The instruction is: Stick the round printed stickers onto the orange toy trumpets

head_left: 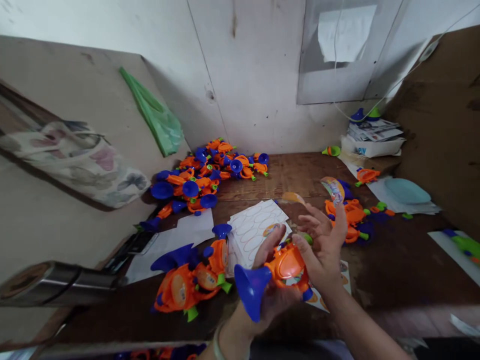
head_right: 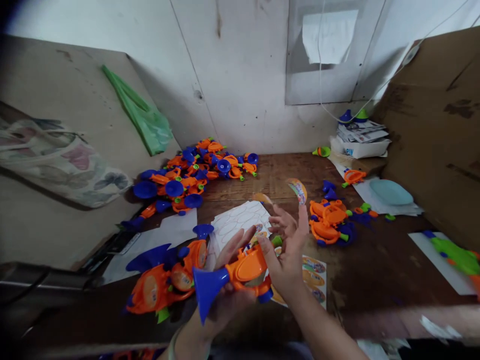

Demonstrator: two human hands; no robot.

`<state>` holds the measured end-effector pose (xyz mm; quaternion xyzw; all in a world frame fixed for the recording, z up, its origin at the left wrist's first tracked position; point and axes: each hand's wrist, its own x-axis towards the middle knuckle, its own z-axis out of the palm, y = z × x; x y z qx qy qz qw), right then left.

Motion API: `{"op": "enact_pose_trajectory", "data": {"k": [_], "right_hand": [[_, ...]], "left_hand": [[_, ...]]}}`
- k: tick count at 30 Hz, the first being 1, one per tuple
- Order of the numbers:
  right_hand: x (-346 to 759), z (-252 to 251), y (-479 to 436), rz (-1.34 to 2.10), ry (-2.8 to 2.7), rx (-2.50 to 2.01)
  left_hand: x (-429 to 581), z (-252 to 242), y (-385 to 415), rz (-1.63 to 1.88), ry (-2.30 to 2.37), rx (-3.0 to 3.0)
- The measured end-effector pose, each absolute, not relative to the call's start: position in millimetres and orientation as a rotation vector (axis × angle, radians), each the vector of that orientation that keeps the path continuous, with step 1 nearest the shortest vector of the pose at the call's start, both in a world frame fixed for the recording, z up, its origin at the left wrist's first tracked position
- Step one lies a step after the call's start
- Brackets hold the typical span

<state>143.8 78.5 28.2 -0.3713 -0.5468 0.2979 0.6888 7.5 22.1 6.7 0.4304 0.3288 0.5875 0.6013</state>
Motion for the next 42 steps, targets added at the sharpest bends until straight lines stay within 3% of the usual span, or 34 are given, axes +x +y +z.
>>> {"op": "enact_pose_trajectory", "data": {"k": [9, 18, 42], "right_hand": [[155.9, 49.9, 59.8, 0.813, -0.996, -0.801], [154.5, 61.3, 38.9, 0.871, -1.192, -0.828], [152.3, 56.9, 38.7, 0.889, -1.203, -0.817]], "left_hand": [[12.2, 12.7, 24.1, 1.511, 0.779, 0.88], [9.7, 17.9, 20.8, 1.56, 0.756, 1.094], [13.8, 26.0, 23.3, 1.592, 0.747, 1.161]]}}
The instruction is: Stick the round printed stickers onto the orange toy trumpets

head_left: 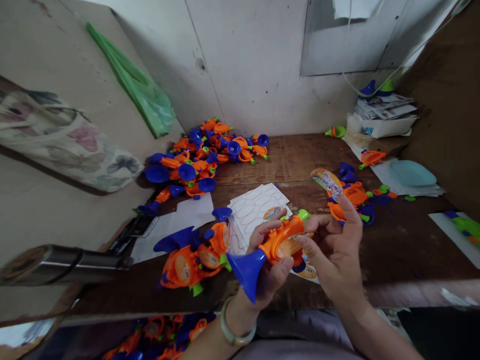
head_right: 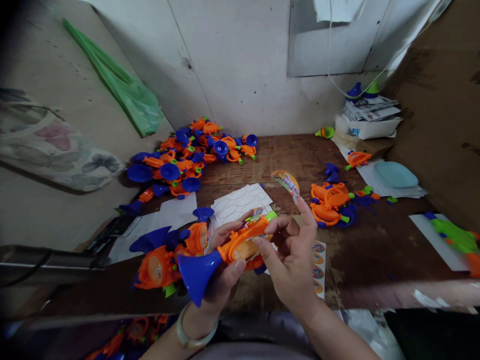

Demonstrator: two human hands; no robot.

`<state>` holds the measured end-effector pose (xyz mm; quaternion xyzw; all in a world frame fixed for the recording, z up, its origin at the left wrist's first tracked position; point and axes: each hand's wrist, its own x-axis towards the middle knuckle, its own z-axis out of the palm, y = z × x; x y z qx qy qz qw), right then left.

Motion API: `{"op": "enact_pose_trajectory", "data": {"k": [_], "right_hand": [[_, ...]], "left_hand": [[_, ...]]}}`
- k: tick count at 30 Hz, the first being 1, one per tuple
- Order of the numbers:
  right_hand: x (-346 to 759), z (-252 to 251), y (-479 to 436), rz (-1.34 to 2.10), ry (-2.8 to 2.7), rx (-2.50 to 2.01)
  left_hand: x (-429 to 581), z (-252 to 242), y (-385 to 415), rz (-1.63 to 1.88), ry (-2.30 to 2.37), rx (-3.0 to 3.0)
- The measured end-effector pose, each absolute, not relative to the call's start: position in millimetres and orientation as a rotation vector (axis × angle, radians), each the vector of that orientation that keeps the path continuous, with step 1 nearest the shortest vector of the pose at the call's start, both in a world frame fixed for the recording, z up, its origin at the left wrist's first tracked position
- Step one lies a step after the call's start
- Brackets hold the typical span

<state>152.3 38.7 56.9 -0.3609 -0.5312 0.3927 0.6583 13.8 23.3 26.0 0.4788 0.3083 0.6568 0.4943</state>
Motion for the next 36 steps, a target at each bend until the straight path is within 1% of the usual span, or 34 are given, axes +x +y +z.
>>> {"op": "enact_pose_trajectory", "data": {"k": [6, 15, 18, 22, 27, 29, 33, 36], "right_hand": [[152.3, 55.8, 38.7, 0.867, -1.229, -0.82], [153.8, 60.8, 40.8, 0.745, -1.272, -0.827], [154.7, 63.5, 40.1, 0.766, -1.271, -0.828], [157.2, 64.6, 42.6, 0.764, -1.202, -0.809], [173.0, 74.0, 56.1, 0.588, -0.979, -0.852], [175.6, 78.2, 57.4, 0.67, -0.959, -0.845], [165.7, 79.6, 48.1, 0.967, -1.048, -0.798], [157.5, 77.1, 41.6, 1.087, -1.061, -0.782]], "left_hand": [[14.9, 20.5, 22.2, 1.601, 0.781, 1.128], [19.1, 29.8, 21.5, 1.649, 0.802, 1.128], [19.0, 30.6, 20.4, 1.643, 0.786, 1.139], [15.9, 27.9, 17.9, 1.602, 0.769, 1.197], [10.1, 22.6, 15.7, 1.571, 0.751, 1.149], [9.2, 23.7, 17.0, 1.583, 0.752, 1.1], [9.4, 32.6, 21.2, 1.57, 0.739, 1.076], [8.9, 39.5, 22.1, 1.53, 0.745, 1.103]]}}
